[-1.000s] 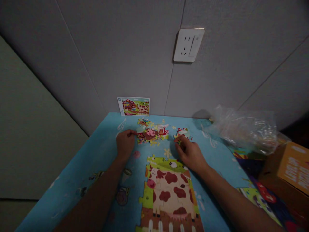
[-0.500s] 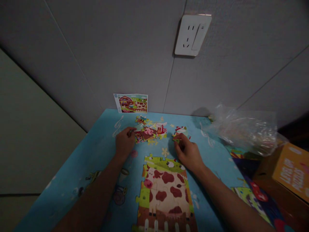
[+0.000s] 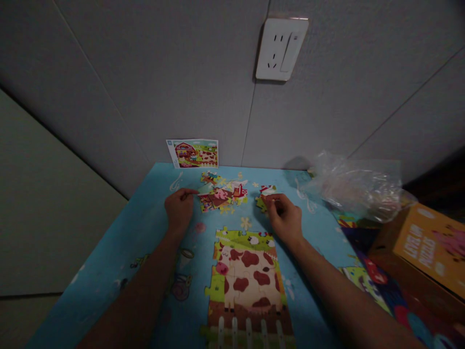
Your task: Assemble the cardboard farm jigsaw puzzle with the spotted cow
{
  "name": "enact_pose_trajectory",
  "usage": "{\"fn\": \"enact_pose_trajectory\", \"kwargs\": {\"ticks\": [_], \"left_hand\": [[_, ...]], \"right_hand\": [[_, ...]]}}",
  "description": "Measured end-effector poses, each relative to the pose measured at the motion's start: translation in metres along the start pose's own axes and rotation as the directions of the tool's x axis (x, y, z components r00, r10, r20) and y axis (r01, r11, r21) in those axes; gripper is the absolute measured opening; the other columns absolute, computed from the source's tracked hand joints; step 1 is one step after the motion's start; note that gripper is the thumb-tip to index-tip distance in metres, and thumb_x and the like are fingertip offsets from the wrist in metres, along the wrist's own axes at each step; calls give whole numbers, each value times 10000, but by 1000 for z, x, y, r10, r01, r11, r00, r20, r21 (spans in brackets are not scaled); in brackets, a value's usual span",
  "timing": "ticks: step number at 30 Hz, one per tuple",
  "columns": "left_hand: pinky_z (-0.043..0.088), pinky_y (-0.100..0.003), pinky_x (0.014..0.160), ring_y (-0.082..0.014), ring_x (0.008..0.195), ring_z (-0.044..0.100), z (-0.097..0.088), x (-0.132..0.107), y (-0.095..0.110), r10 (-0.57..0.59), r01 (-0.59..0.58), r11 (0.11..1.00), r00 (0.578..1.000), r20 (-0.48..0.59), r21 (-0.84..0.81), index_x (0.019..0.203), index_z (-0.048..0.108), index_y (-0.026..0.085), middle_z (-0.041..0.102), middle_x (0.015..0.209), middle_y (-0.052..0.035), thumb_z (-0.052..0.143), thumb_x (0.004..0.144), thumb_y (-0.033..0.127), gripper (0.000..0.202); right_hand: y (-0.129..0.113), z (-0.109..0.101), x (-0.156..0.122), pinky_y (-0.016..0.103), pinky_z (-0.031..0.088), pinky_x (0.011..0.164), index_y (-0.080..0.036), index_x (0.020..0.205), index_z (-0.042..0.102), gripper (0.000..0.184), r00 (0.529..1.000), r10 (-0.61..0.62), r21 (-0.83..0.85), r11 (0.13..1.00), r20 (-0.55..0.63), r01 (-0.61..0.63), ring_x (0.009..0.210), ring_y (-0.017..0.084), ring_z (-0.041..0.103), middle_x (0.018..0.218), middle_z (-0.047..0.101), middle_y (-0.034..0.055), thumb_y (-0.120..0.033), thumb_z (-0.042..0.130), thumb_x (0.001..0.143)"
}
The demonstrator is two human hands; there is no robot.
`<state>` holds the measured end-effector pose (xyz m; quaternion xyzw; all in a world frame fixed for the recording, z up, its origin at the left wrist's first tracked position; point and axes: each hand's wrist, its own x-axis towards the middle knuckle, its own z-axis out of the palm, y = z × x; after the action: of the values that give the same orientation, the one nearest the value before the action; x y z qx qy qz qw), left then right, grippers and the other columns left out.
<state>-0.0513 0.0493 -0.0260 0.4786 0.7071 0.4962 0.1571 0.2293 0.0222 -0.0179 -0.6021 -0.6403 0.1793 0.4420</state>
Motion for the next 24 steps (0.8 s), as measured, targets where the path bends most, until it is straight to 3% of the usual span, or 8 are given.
{"fn": "enact_pose_trajectory", "kwargs": {"ticks": [2, 5, 8, 11, 14, 18, 24], "left_hand": [[276, -226, 480, -102, 456, 375, -1, 4, -2, -98, 89, 985, 993, -58, -151, 723, 740, 161, 447, 459, 48, 544, 625, 210, 225], [240, -215, 436, -80, 411, 336, -1, 10, -3, -275, 203, 883, 955, -114, -424, 691, 698, 153, 431, 441, 64, 560, 576, 200, 186], [209, -206, 396, -62, 357, 291, -3, 13, 0, -335, 224, 805, 936, -110, -549, 669, 630, 157, 365, 407, 90, 546, 562, 198, 142], [205, -199, 371, -48, 331, 287, -9, 13, 4, -368, 243, 719, 928, -61, -651, 637, 551, 170, 372, 417, 96, 558, 551, 194, 90], [181, -188, 353, -29, 317, 250, -15, 13, 6, -387, 271, 626, 922, 11, -731, 635, 504, 180, 366, 427, 103, 563, 557, 175, 98], [123, -182, 331, -21, 301, 169, -19, 15, 5, -374, 331, 514, 917, 141, -791, 638, 461, 195, 291, 403, 126, 571, 585, 138, 135], [72, -164, 299, -12, 289, 55, -26, 13, -3, -220, 432, 387, 901, 373, -815, 615, 434, 202, 115, 398, 137, 577, 715, 176, 177]], "right_hand": [[5, -1, 4, 243, 339, 477, -185, 834, 595, 154, 986, 94, 121, 990, -140, -77, 451, 118, 447, 519, 508, -41, -307, 505, 806], [15, -4, 13, 230, 289, 429, -194, 811, 567, 117, 924, 254, 312, 936, -286, -160, 404, 101, 370, 451, 403, -83, -268, 536, 727], [26, -6, 21, 203, 211, 378, -229, 772, 489, 170, 852, 419, 564, 804, -314, -188, 361, 81, 290, 421, 327, -123, -226, 570, 623], [33, -7, 25, 193, 195, 349, -252, 668, 321, 257, 819, 475, 668, 727, -320, -160, 343, 71, 262, 419, 264, -133, -234, 564, 588], [36, -9, 26, 196, 188, 334, -247, 615, 191, 374, 818, 487, 720, 680, -305, -136, 337, 59, 216, 420, 191, -126, -269, 564, 601], [38, -15, 26, 202, 148, 324, -236, 582, 141, 430, 836, 498, 787, 601, -230, -141, 330, 46, 144, 417, 133, -120, -282, 567, 604], [37, -27, 26, 218, 188, 303, -242, 520, 150, 380, 899, 438, 864, 457, -9, -214, 316, 53, 134, 391, 149, -100, -232, 518, 617]]}}
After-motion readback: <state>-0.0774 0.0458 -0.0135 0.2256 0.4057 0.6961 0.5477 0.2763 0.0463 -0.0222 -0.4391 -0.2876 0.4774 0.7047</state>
